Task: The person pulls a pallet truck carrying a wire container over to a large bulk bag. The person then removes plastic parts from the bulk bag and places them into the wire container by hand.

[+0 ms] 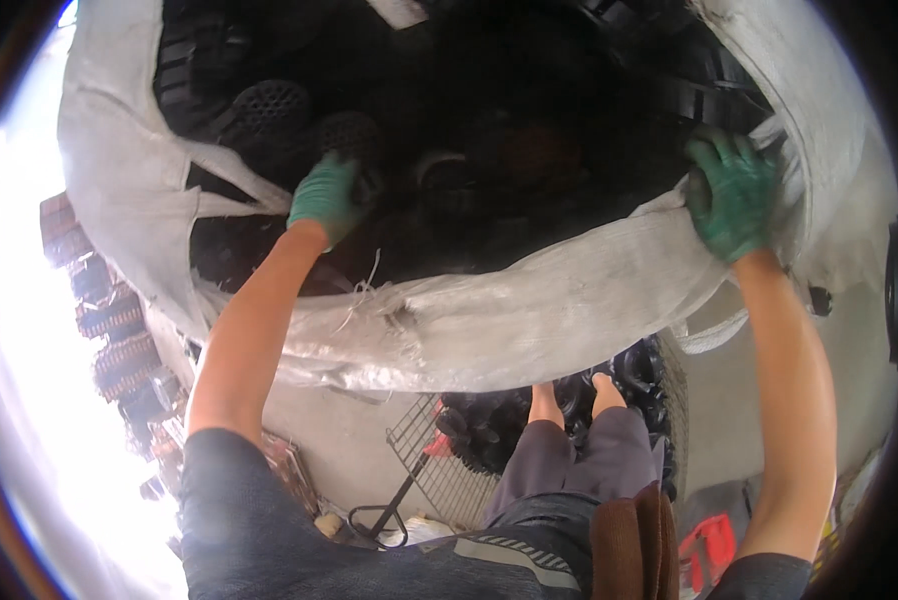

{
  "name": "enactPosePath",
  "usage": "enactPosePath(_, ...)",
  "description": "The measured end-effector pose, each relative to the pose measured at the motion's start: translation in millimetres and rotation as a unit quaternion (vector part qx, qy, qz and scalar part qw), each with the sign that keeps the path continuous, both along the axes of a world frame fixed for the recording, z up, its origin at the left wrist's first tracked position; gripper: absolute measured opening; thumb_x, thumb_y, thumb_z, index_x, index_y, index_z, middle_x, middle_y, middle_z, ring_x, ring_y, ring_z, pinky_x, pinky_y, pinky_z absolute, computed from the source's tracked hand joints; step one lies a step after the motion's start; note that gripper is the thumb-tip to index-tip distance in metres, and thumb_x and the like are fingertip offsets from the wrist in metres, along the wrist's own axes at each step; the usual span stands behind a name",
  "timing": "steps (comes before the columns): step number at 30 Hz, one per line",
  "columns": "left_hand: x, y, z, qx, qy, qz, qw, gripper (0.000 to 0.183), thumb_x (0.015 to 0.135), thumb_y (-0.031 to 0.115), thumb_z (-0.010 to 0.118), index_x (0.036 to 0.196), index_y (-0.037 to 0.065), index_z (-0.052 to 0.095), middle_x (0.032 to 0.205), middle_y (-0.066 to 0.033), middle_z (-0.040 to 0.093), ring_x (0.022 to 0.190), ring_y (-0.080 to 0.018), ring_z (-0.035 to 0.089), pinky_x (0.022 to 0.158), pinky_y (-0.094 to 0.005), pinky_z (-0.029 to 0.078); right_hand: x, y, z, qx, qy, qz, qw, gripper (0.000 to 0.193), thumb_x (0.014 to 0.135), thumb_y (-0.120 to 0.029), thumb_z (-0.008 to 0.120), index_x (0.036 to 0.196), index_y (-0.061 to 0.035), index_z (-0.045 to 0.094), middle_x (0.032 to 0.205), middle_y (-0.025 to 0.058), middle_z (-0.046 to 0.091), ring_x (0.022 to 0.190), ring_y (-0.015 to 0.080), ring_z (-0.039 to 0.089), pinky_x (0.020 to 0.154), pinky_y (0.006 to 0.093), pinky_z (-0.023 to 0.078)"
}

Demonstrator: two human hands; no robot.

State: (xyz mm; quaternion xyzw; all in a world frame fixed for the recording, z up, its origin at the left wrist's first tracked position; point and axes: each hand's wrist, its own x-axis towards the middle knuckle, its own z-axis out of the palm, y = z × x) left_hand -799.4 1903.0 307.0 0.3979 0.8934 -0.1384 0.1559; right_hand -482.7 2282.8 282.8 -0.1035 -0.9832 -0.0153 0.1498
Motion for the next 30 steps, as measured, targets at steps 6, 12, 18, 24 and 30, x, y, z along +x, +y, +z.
enactPosePath(6, 102, -128, 141, 0.389, -0.191, 0.314, 0.845, 0.078, 0.071, 0.007, 0.087, 0.137, -0.004, 0.048, 0.130, -0.0179, 0.058, 0.119, -0.0270, 0.061, 0.095, -0.0399, 0.054, 7, 6, -3, -0.028, -0.031, -0.012, 0.999, 0.032, 0.084, -0.024, 0.058, 0.112, -0.0119, 0.064, 0.125, 0.0078, 0.061, 0.110, 0.0317, 0.056, 0.093, 0.0491, 0.041)
enactPosePath(12, 269, -295, 142, 0.042, -0.476, 0.529, 0.701, 0.090, 0.072, 0.011, 0.091, 0.145, -0.005, 0.040, 0.134, -0.0203, 0.061, 0.126, -0.0286, 0.058, 0.106, -0.0391, 0.050, 0, 3, -4, -0.029, -0.019, 0.003, 0.999, 0.031, 0.085, -0.023, 0.056, 0.113, -0.0113, 0.065, 0.127, 0.0070, 0.061, 0.111, 0.0313, 0.055, 0.096, 0.0505, 0.038)
enactPosePath(18, 419, -410, -18, -0.095, -0.417, 0.339, 0.838, 0.057, 0.084, 0.030, 0.075, 0.134, 0.006, 0.060, 0.124, -0.0198, 0.063, 0.119, -0.0386, 0.059, 0.106, -0.0436, 0.047, 4, 8, -2, -0.017, -0.022, -0.002, 1.000, 0.032, 0.086, -0.023, 0.056, 0.114, -0.0105, 0.064, 0.127, 0.0064, 0.061, 0.111, 0.0314, 0.055, 0.096, 0.0502, 0.038)
enactPosePath(24, 177, -188, 76, 0.328, -0.598, 0.238, 0.692, 0.044, 0.099, 0.039, 0.063, 0.108, -0.004, 0.068, 0.092, -0.0171, 0.072, 0.081, -0.0272, 0.071, 0.077, -0.0391, 0.058, 0, 1, -3, -0.011, -0.022, -0.002, 1.000, 0.033, 0.085, -0.024, 0.056, 0.114, -0.0104, 0.064, 0.127, 0.0087, 0.060, 0.111, 0.0324, 0.055, 0.093, 0.0498, 0.039)
enactPosePath(30, 14, -13, 10, 0.167, -0.321, 0.059, 0.930, 0.050, 0.094, 0.033, 0.067, 0.133, 0.002, 0.060, 0.117, -0.0169, 0.069, 0.091, -0.0292, 0.071, 0.080, -0.0405, 0.058, 6, 9, -10, 0.009, -0.020, -0.003, 1.000, 0.033, 0.085, -0.026, 0.056, 0.113, -0.0109, 0.064, 0.127, 0.0089, 0.060, 0.110, 0.0326, 0.055, 0.092, 0.0496, 0.040)
